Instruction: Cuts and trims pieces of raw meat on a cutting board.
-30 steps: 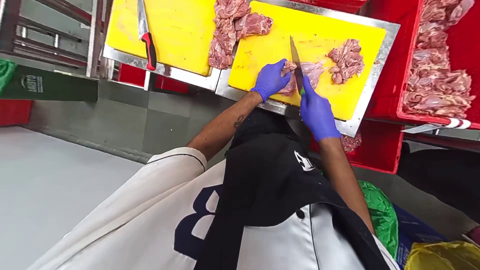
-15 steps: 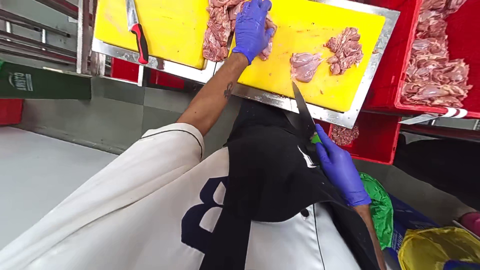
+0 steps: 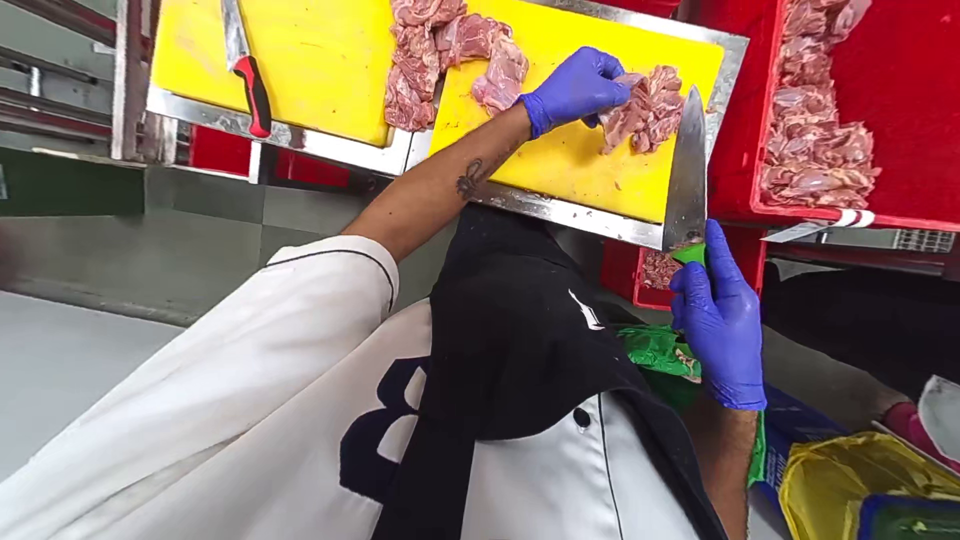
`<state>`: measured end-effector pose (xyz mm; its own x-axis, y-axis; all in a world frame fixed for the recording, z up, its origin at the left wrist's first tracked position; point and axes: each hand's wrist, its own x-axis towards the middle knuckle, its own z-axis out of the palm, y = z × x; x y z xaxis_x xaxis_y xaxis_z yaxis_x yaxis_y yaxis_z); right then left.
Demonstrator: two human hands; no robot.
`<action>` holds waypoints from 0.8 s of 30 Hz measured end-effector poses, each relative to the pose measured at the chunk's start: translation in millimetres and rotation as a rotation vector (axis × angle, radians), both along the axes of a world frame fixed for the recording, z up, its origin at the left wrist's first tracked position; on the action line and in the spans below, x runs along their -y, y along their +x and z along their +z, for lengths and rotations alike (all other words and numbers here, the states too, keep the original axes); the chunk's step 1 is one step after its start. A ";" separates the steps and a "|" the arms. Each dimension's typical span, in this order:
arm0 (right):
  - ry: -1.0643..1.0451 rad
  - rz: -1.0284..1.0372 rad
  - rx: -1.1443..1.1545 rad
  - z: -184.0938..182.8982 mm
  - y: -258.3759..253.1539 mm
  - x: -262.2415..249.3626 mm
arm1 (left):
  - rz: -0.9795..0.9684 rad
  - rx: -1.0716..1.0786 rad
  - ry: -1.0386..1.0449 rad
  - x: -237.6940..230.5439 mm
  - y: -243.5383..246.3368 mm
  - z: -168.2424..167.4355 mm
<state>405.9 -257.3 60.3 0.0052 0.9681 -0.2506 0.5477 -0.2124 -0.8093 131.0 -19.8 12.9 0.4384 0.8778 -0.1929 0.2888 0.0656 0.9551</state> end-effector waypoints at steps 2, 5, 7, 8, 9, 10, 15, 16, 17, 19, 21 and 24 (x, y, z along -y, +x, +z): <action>0.016 -0.018 -0.030 0.6 -0.4 -3.5 | -0.009 0.084 -0.134 3.4 -7.7 -4.0; 0.012 -0.005 -0.030 -5.5 -6.0 -6.4 | 0.032 -0.317 0.075 13.6 -25.8 -45.8; 0.000 0.026 -0.025 -12.6 -12.4 -8.9 | 0.150 -0.470 0.301 25.6 -37.9 -72.3; -0.005 0.038 -0.019 -17.0 -18.2 -10.1 | 0.191 -0.472 0.402 31.8 -40.5 -78.2; 0.000 0.054 0.000 -22.1 -25.7 -11.4 | 0.186 -0.459 0.501 38.7 -40.5 -81.3; -0.002 0.078 0.033 -27.2 -33.9 -10.6 | 0.141 -0.458 0.596 48.3 -37.9 -84.7; 0.035 0.190 0.202 -59.4 -73.2 -15.7 | -0.066 -0.566 0.831 57.1 -40.1 -99.2; 0.028 0.206 0.233 -63.3 -77.0 -14.1 | -0.065 -0.566 0.834 57.6 -43.6 -99.6; 0.023 0.224 0.263 -66.2 -79.3 -11.3 | -0.065 -0.562 0.833 58.9 -47.0 -99.4; 0.008 0.261 0.323 -68.4 -81.6 -7.0 | -0.065 -0.559 0.848 59.7 -50.2 -98.1; 0.009 0.279 0.386 -67.9 -84.1 -5.3 | -0.074 -0.587 0.858 58.4 -49.1 -96.0; 0.015 0.295 0.501 -64.5 -91.4 -13.1 | -0.092 -0.635 0.853 57.7 -44.5 -92.4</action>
<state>314.5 -244.3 -4.2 -0.1509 0.9499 -0.2738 0.8988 0.0166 -0.4380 86.6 -77.5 -79.5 0.5450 0.7993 0.2532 0.7197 -0.6009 0.3477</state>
